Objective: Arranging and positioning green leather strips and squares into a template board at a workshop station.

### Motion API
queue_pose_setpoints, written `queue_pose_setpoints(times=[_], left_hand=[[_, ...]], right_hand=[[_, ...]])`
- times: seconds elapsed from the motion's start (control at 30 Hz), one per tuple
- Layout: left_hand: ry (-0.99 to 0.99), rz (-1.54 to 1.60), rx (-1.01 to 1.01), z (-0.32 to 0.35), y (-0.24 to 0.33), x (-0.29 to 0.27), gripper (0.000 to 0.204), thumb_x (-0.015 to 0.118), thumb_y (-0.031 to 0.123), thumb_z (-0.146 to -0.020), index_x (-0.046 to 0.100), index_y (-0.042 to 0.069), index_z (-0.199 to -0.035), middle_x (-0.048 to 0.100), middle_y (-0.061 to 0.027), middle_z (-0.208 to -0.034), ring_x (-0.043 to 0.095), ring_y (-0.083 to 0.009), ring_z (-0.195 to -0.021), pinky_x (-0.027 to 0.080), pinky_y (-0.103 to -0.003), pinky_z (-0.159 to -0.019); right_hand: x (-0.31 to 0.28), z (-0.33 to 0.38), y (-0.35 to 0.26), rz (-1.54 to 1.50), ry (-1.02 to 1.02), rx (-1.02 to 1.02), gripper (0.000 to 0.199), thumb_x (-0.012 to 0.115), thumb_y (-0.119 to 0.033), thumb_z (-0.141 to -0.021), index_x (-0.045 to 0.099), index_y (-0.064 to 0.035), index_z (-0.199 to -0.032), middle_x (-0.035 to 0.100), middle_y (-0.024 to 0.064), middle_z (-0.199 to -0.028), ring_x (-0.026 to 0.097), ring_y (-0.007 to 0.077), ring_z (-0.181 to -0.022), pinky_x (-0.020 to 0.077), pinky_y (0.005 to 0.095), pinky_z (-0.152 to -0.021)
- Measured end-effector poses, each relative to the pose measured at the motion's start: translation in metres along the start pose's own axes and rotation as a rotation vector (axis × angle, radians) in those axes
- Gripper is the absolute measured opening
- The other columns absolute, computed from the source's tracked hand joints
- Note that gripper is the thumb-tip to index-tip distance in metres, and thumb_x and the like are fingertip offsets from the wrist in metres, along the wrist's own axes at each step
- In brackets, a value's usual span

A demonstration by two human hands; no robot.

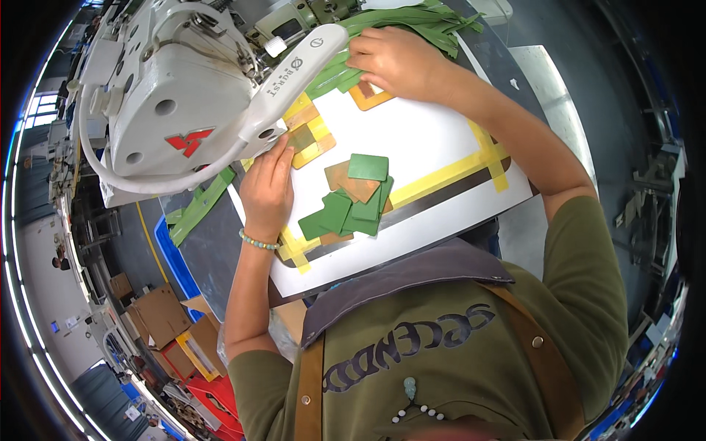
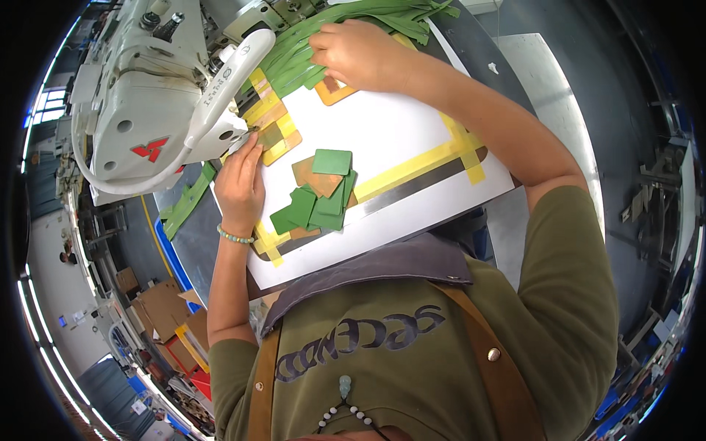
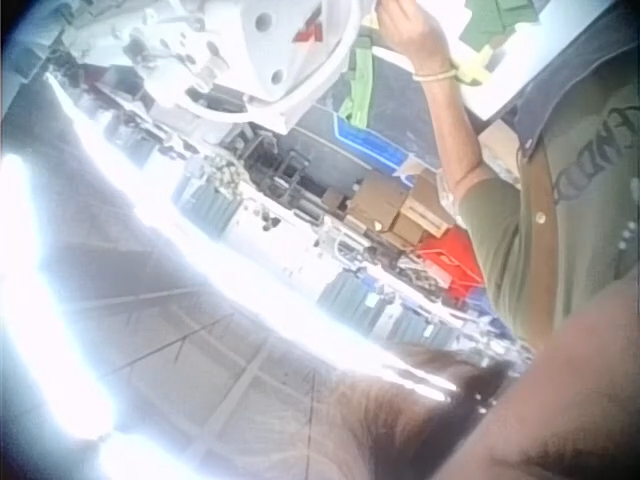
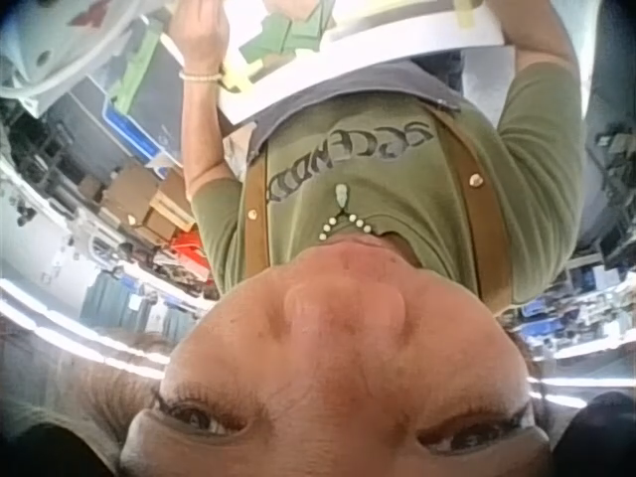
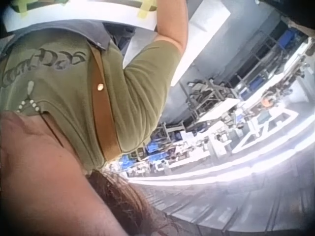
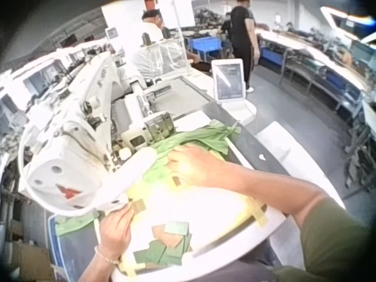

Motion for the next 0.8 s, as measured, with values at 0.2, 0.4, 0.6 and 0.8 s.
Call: queue_pose_setpoints(times=[0.2, 0.4, 0.6, 0.8], left_hand=[[0.069, 0.089, -0.054, 0.001, -0.004, -0.002, 0.027, 0.070, -0.008, -0.078, 0.072, 0.000, -0.104, 0.073, -0.0101, -0.117, 0.071, -0.0267, -0.093, 0.058, -0.035, -0.080], [0.072, 0.155, -0.075, 0.005, -0.011, -0.006, 0.032, 0.064, -0.011, -0.077, 0.071, 0.000, -0.106, 0.074, -0.0109, -0.117, 0.072, -0.0277, -0.096, 0.058, -0.035, -0.081], [0.064, 0.215, -0.098, 0.012, -0.021, -0.003, 0.033, 0.064, -0.009, -0.076, 0.071, 0.001, -0.106, 0.073, -0.0087, -0.117, 0.070, -0.0260, -0.091, 0.058, -0.035, -0.077], [0.099, 0.248, -0.081, 0.012, -0.019, -0.007, 0.033, 0.066, -0.008, -0.075, 0.070, 0.002, -0.106, 0.072, -0.0070, -0.117, 0.069, -0.0252, -0.089, 0.057, -0.034, -0.075]], right_hand=[[0.005, 0.004, 0.007, -0.150, 0.104, 0.067, 0.019, 0.072, -0.015, -0.087, 0.071, -0.0031, -0.102, 0.067, 0.0065, -0.106, 0.060, 0.0282, -0.103, 0.0506, 0.0405, -0.090], [0.004, -0.003, 0.004, -0.186, 0.051, 0.178, 0.012, 0.068, -0.015, -0.092, 0.070, -0.0052, -0.098, 0.068, 0.0076, -0.100, 0.061, 0.0293, -0.101, 0.0500, 0.0398, -0.087], [-0.013, -0.007, 0.000, -0.209, 0.133, 0.093, 0.007, 0.065, -0.011, -0.091, 0.063, -0.0035, -0.092, 0.068, 0.0077, -0.095, 0.062, 0.0296, -0.093, 0.0504, 0.0416, -0.082], [-0.035, -0.016, 0.004, -0.597, -0.159, 0.284, 0.026, 0.062, -0.019, -0.101, 0.069, 0.0018, -0.115, 0.074, 0.0091, -0.110, 0.066, 0.0152, -0.097, 0.0506, 0.0319, -0.088]])
Point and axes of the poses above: each hand's wrist, its own z-axis away from the middle knuckle, its own x-axis out of the palm, y = z × x, the point moved 4 cm from there along -z, towards the middle knuckle
